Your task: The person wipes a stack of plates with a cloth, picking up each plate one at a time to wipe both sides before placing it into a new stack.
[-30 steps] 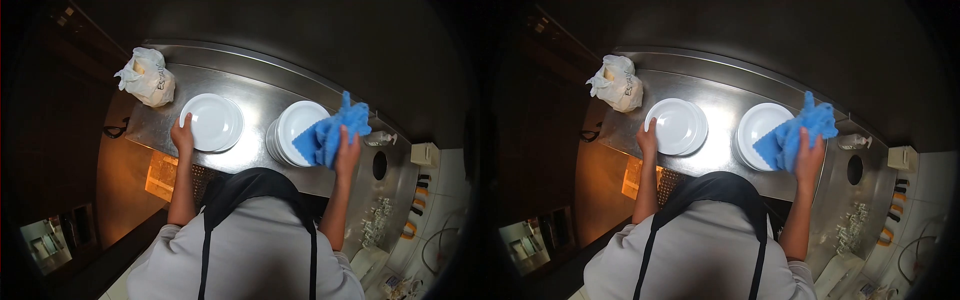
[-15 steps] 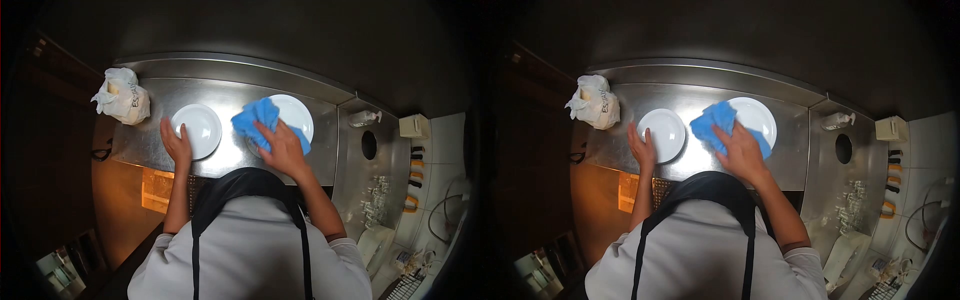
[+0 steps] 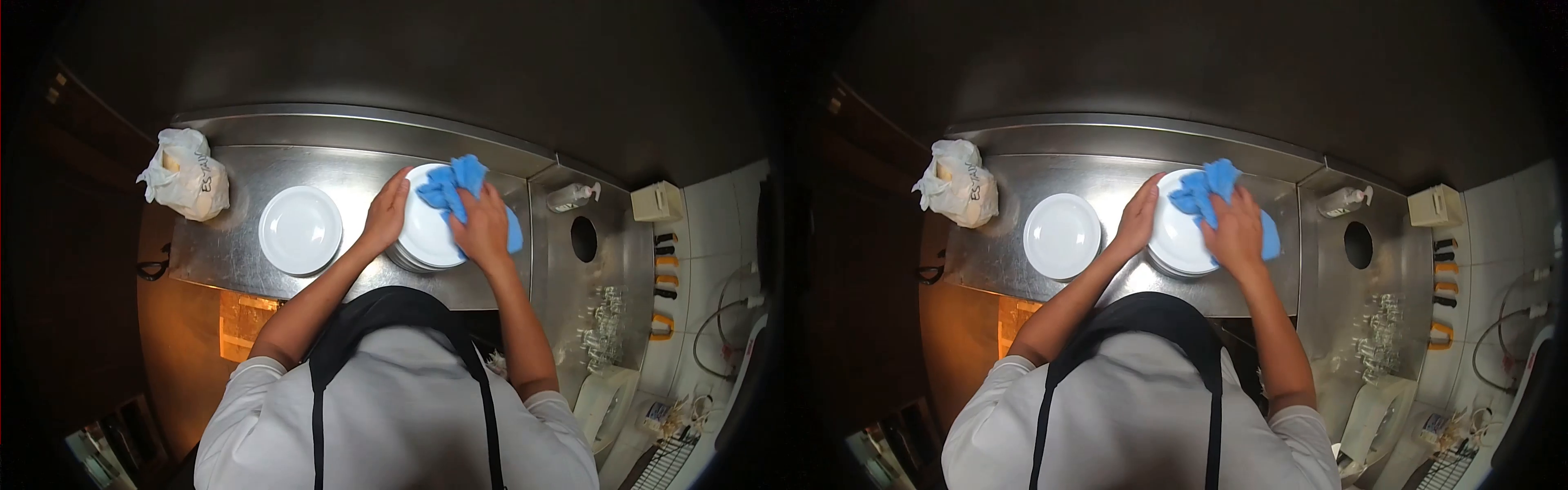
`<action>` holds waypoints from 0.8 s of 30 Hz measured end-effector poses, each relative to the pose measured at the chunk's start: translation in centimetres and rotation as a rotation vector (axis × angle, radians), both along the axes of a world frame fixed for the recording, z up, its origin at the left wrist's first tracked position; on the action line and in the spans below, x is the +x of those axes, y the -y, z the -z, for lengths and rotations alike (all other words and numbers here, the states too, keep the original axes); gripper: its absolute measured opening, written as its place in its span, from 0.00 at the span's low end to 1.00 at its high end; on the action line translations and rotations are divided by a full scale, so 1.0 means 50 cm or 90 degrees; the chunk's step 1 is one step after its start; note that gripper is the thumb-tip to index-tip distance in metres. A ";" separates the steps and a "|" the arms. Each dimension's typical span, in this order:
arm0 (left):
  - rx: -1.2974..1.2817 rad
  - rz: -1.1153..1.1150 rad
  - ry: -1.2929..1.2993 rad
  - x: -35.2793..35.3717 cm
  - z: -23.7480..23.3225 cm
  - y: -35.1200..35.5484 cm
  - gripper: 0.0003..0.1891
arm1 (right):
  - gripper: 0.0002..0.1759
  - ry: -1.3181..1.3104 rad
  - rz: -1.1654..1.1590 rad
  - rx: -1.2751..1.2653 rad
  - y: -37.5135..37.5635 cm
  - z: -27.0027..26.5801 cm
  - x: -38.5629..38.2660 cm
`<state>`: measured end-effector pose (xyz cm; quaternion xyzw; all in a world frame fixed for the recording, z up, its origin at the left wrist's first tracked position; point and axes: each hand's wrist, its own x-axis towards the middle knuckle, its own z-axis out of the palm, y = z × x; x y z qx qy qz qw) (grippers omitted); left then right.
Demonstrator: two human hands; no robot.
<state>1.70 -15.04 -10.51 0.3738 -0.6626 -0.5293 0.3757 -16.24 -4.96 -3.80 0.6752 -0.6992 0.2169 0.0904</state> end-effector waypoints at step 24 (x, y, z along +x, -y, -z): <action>0.105 -0.058 -0.254 -0.019 -0.119 -0.034 0.18 | 0.22 0.740 0.163 -0.252 -0.114 0.062 -0.049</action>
